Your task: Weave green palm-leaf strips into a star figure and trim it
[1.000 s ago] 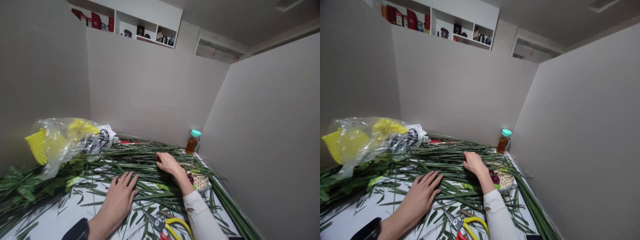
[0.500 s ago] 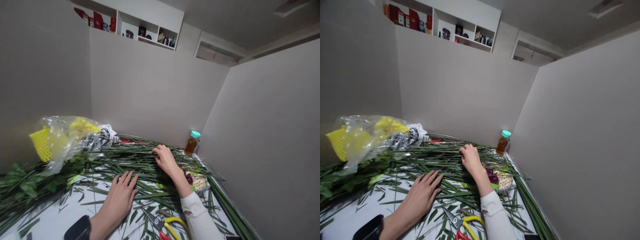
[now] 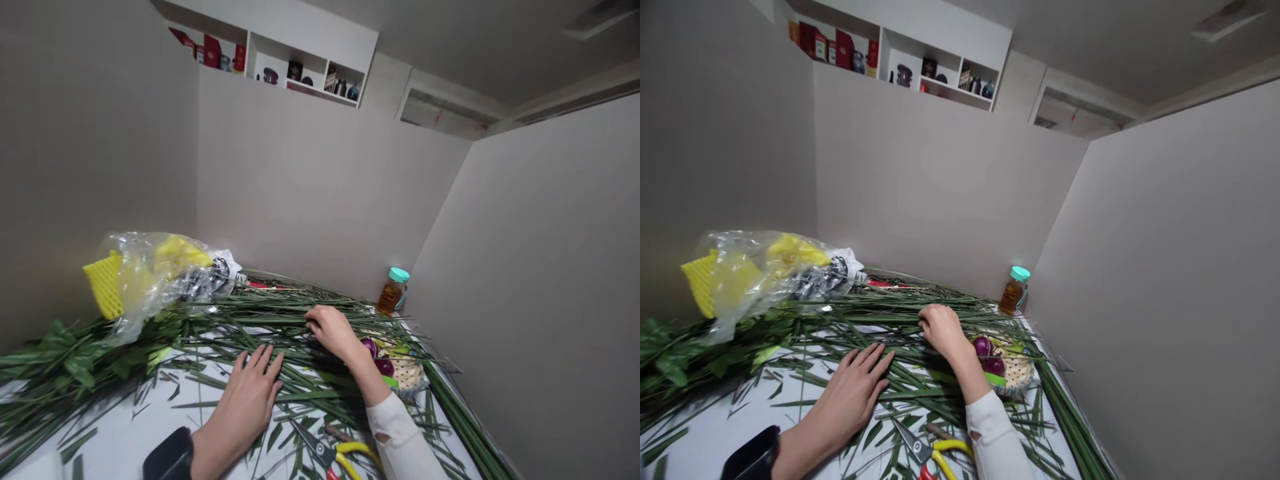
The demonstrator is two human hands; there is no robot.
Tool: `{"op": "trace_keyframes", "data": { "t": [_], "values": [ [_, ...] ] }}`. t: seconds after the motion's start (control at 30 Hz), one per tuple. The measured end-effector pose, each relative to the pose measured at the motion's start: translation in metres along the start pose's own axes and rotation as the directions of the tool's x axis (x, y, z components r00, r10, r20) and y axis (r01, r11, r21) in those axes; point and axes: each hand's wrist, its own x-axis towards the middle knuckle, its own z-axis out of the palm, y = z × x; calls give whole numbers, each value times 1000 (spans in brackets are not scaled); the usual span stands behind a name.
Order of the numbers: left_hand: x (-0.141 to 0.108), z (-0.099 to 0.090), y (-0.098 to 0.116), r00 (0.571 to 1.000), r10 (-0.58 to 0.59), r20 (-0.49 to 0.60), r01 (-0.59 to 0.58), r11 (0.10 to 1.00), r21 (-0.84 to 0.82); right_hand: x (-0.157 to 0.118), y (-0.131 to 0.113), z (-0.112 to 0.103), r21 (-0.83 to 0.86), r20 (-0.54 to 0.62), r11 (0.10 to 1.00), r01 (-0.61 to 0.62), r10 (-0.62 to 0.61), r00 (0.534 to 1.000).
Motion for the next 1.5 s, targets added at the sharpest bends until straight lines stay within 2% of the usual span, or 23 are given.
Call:
{"op": "trace_keyframes", "data": {
  "t": [0.13, 0.3, 0.43, 0.57, 0.67, 0.73, 0.8, 0.93, 1.03, 1.1, 1.17, 1.23, 1.37, 1.5],
  "values": [
    [-1, 0, -1, 1000, 0, 5, 0, 1000, -5, -6, 8, -17, -6, -74, 1000, -3, 3, 997],
    [0, 2, -2, 1000, -6, -2, 6, 1000, -24, -20, 19, -43, -9, -171, 997, -72, 69, 983],
    [1, 6, -5, 1000, -4, -29, 2, 998, -58, -36, 25, -64, 25, -213, 996, -83, 87, 973],
    [0, 9, -10, 994, 7, -105, -19, 993, -113, -51, 27, -78, 67, -262, 991, -114, 128, 956],
    [2, 2, -14, 976, 34, -215, -67, 987, -147, -58, 28, -85, 98, -308, 984, -146, 170, 936],
    [4, -12, -15, 945, 65, -320, -122, 979, -161, -61, 27, -89, 126, -331, 981, -150, 184, 925],
    [8, -35, -17, 894, 79, -441, -168, 972, -166, -65, 25, -93, 161, -342, 979, -124, 174, 923],
    [17, -94, -20, 748, -40, -662, -85, 984, -155, -77, 13, -103, 248, -319, 969, 6, 76, 945],
    [22, -127, -25, 719, 5, -695, -100, 990, -96, -87, 0, -107, 311, -280, 943, 118, -27, 960],
    [23, -137, -30, 711, 30, -703, -113, 991, -72, -90, -6, -108, 342, -256, 924, 174, -86, 963],
    [22, -137, -35, 729, 53, -682, -135, 989, -68, -90, -8, -107, 360, -238, 911, 199, -116, 964],
    [21, -129, -41, 782, 77, -619, -165, 983, -86, -84, -4, -102, 369, -216, 909, 192, -117, 969],
    [22, -95, -50, 907, 63, -415, -142, 977, -161, -64, 17, -84, 358, -132, 926, 122, -80, 988],
    [19, -61, -50, 984, 45, -175, -78, 980, -184, -39, 31, -53, 291, -43, 957, 12, 0, 999]
  ]
}}
